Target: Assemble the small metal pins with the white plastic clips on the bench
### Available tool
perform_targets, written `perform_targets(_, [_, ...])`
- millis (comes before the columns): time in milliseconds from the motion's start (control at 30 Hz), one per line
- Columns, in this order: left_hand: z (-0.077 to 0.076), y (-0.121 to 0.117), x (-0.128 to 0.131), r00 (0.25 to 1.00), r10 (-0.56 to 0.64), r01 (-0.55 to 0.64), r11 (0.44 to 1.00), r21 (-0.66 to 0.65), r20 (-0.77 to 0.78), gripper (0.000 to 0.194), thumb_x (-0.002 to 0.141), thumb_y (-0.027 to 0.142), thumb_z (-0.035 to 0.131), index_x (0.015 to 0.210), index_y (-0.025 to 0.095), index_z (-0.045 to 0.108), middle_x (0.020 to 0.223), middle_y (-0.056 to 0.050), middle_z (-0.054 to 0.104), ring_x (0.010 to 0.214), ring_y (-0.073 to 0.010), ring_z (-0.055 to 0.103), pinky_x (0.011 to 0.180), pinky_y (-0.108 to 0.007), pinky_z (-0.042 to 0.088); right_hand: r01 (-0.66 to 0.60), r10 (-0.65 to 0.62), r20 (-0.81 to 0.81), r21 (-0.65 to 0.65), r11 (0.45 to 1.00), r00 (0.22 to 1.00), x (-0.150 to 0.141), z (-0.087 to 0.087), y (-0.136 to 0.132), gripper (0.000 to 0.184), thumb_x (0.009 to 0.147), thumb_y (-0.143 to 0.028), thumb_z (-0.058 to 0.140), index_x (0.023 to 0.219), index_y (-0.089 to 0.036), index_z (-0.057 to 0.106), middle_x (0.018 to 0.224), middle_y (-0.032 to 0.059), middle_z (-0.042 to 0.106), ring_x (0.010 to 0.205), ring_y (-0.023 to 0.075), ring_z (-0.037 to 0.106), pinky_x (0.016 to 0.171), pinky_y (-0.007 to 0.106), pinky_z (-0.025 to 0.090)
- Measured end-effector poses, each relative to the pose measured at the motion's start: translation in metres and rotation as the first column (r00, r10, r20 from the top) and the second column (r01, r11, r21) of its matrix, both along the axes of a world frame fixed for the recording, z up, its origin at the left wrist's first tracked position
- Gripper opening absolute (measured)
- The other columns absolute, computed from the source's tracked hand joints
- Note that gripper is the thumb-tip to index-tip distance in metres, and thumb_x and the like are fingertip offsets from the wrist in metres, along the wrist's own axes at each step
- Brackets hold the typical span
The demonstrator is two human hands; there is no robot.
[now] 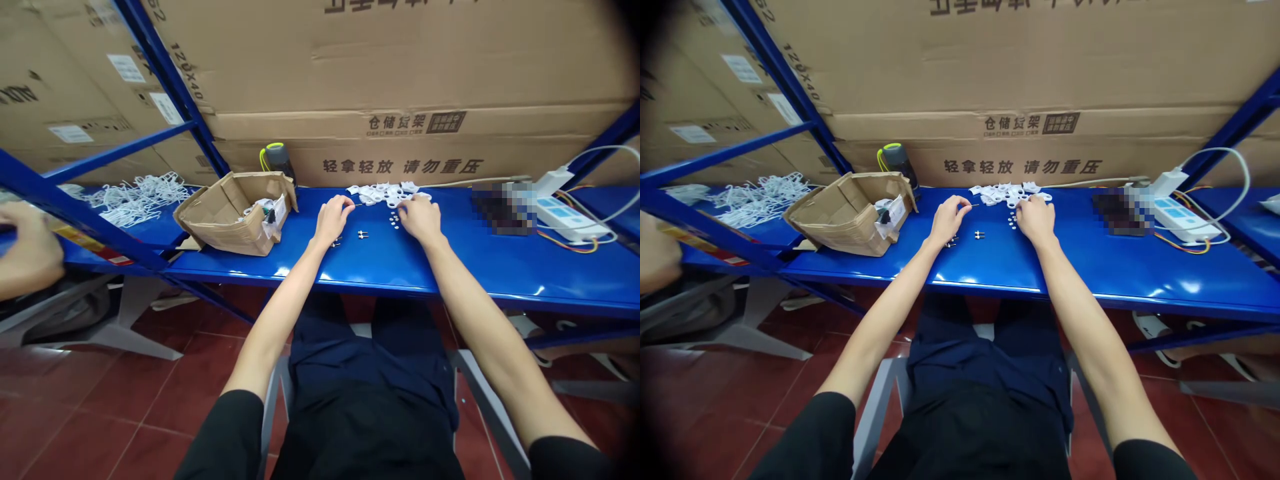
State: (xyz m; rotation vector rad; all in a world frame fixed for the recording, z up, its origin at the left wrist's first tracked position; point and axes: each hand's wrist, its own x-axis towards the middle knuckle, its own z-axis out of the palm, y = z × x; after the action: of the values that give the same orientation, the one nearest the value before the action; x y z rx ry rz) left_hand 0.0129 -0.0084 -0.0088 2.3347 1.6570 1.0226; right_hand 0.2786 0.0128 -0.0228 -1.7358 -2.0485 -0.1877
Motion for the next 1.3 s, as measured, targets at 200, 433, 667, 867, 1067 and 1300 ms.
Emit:
perform_targets(200, [-0.002, 0.002, -0.001, 1.000, -0.012, 0.012, 1.000, 0.021, -0.005, 0.017, 0.114, 0.029, 0.054, 0.110, 0.023, 0.069, 0.124, -0.007, 0.075, 0.120, -0.0260, 0.067, 0.103, -0.036, 0.047, -0.036, 0.039, 0.032, -0.104, 0.994, 0.999, -0.004, 0.003, 0.004, 0.032, 0.107, -0.034, 0.058, 0.117, -0.018, 0.085, 0.123, 0.0216, 0.076, 0.117, 0.0387, 0.066, 0.095, 0.048, 0.048])
perform_targets(433, [-0.006, 0.007, 0.000, 0.990, -0.140, 0.140, 0.988, 0.057, -0.005, 0.020, 0.114, 0.031, 0.055, 0.107, 0.022, 0.070, 0.120, -0.008, 0.076, 0.113, -0.0250, 0.068, 0.101, -0.036, 0.050, -0.071, 0.072, 0.016, -0.034, 0.997, 0.997, -0.011, 0.002, 0.008, 0.023, 0.100, -0.023, 0.063, 0.100, -0.015, 0.084, 0.112, 0.0199, 0.081, 0.114, 0.0366, 0.069, 0.099, 0.047, 0.049])
perform_targets(667, [-0.004, 0.003, 0.002, 0.986, -0.164, 0.166, 0.983, 0.078, -0.033, 0.025, 0.116, 0.036, 0.052, 0.110, 0.022, 0.071, 0.120, -0.008, 0.077, 0.114, -0.0258, 0.068, 0.102, -0.037, 0.050, -0.379, 0.380, -0.515, 0.111, 0.918, 0.768, -0.030, -0.004, 0.008, 0.009, 0.089, -0.026, 0.074, 0.094, -0.022, 0.081, 0.098, 0.0073, 0.085, 0.093, 0.0290, 0.079, 0.095, 0.044, 0.060])
perform_targets(867, [-0.005, 0.003, 0.004, 0.979, -0.198, 0.202, 0.976, 0.082, -0.051, 0.019, 0.114, 0.031, 0.055, 0.110, 0.020, 0.070, 0.119, -0.008, 0.076, 0.113, -0.0242, 0.068, 0.102, -0.035, 0.050, -0.399, 0.394, -0.630, 0.144, 0.906, 0.669, -0.039, -0.007, 0.007, 0.017, 0.086, -0.029, 0.081, 0.100, -0.021, 0.085, 0.099, 0.0088, 0.086, 0.093, 0.0304, 0.081, 0.093, 0.045, 0.063])
perform_targets(1067, [-0.009, 0.003, 0.004, 0.982, -0.174, 0.180, 0.981, 0.069, -0.077, 0.024, 0.116, 0.035, 0.052, 0.114, 0.021, 0.070, 0.122, -0.008, 0.076, 0.115, -0.0249, 0.068, 0.105, -0.037, 0.050, -0.399, 0.395, -0.573, 0.126, 0.908, 0.718, -0.041, -0.006, 0.002, 0.014, 0.088, -0.029, 0.079, 0.095, -0.023, 0.088, 0.101, 0.0073, 0.087, 0.095, 0.0312, 0.081, 0.098, 0.047, 0.062])
perform_targets(1300, [-0.009, 0.002, 0.005, 0.978, -0.179, 0.187, 0.980, 0.070, -0.111, 0.017, 0.114, 0.032, 0.056, 0.113, 0.021, 0.070, 0.121, -0.007, 0.076, 0.115, -0.0244, 0.068, 0.103, -0.036, 0.049, -0.392, 0.399, -0.578, 0.146, 0.909, 0.712, -0.043, -0.007, 0.002, 0.011, 0.087, -0.033, 0.082, 0.091, -0.022, 0.084, 0.097, 0.0074, 0.086, 0.089, 0.0300, 0.080, 0.094, 0.046, 0.062])
